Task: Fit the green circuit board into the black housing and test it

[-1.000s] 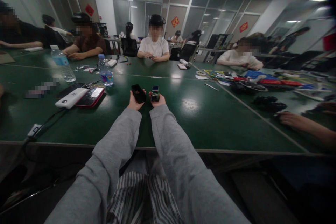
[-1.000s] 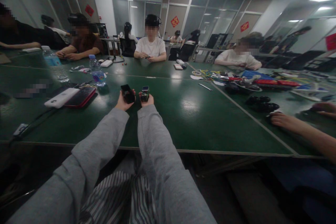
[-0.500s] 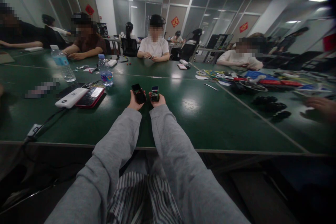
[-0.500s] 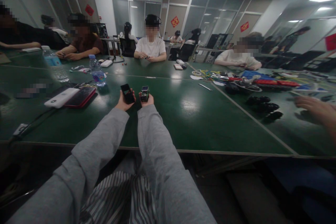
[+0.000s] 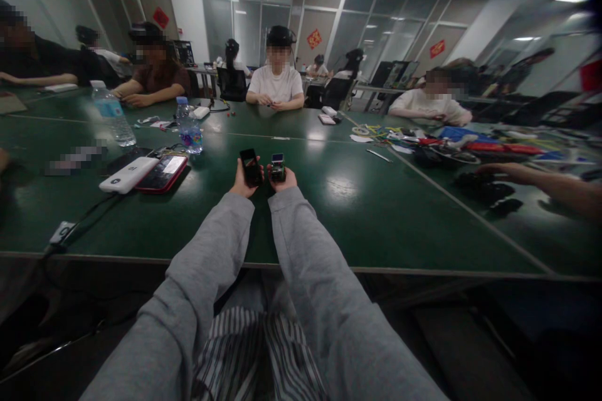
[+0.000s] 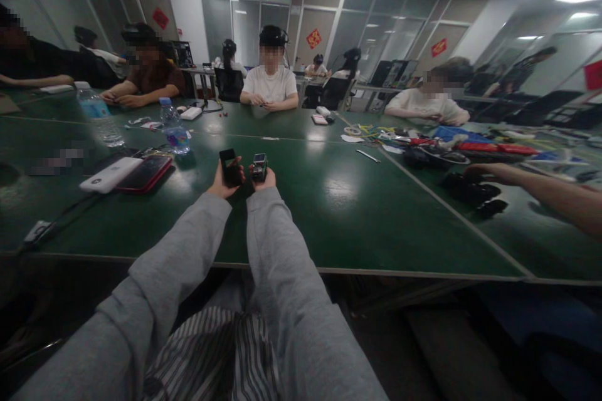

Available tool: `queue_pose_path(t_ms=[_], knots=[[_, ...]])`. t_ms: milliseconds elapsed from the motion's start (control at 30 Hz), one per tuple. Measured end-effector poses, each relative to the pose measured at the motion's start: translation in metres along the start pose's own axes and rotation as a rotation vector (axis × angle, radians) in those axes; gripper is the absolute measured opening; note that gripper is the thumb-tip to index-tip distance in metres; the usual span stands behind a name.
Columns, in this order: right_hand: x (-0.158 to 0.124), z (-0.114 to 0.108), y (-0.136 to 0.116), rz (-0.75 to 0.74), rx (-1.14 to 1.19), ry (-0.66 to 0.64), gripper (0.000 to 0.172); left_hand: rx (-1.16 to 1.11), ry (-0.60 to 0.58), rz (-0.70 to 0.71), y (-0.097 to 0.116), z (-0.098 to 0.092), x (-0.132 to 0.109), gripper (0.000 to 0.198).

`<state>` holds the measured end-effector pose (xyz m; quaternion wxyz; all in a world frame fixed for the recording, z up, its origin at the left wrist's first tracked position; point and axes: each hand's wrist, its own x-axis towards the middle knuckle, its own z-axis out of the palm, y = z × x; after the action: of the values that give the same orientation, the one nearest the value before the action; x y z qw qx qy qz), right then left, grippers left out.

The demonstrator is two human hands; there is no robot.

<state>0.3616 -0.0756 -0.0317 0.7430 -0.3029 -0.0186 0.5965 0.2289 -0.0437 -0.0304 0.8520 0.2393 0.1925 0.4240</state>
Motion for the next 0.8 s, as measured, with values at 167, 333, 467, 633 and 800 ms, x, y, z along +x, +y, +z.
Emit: queue_pose_path(t_ms=[167, 333, 467, 633, 800], knots=[[-0.0038, 0.0025, 0.0002, 0.009, -0.009, 0.016, 0.029, 0.137, -0.016, 0.036, -0.0007, 0.0071, -0.0037, 0.066], [-0.005, 0.0033, 0.0007, 0.007, -0.036, 0.027, 0.03, 0.203, -0.05, 0.041, -0.0011, 0.0094, -0.0062, 0.066], [-0.0046, 0.0034, 0.0014, -0.007, -0.035, 0.031, 0.029, 0.161, -0.041, 0.022, -0.0011, 0.0094, -0.0064, 0.065], [-0.0055, 0.0048, 0.0015, -0.013, -0.054, 0.03, 0.03, 0.16, -0.034, 0.017, -0.0016, 0.0102, -0.0066, 0.066], [-0.0042, 0.0041, 0.0019, -0.077, -0.119, -0.024, 0.032, 0.169, -0.049, 0.05, -0.0036, 0.0093, -0.0042, 0.067]])
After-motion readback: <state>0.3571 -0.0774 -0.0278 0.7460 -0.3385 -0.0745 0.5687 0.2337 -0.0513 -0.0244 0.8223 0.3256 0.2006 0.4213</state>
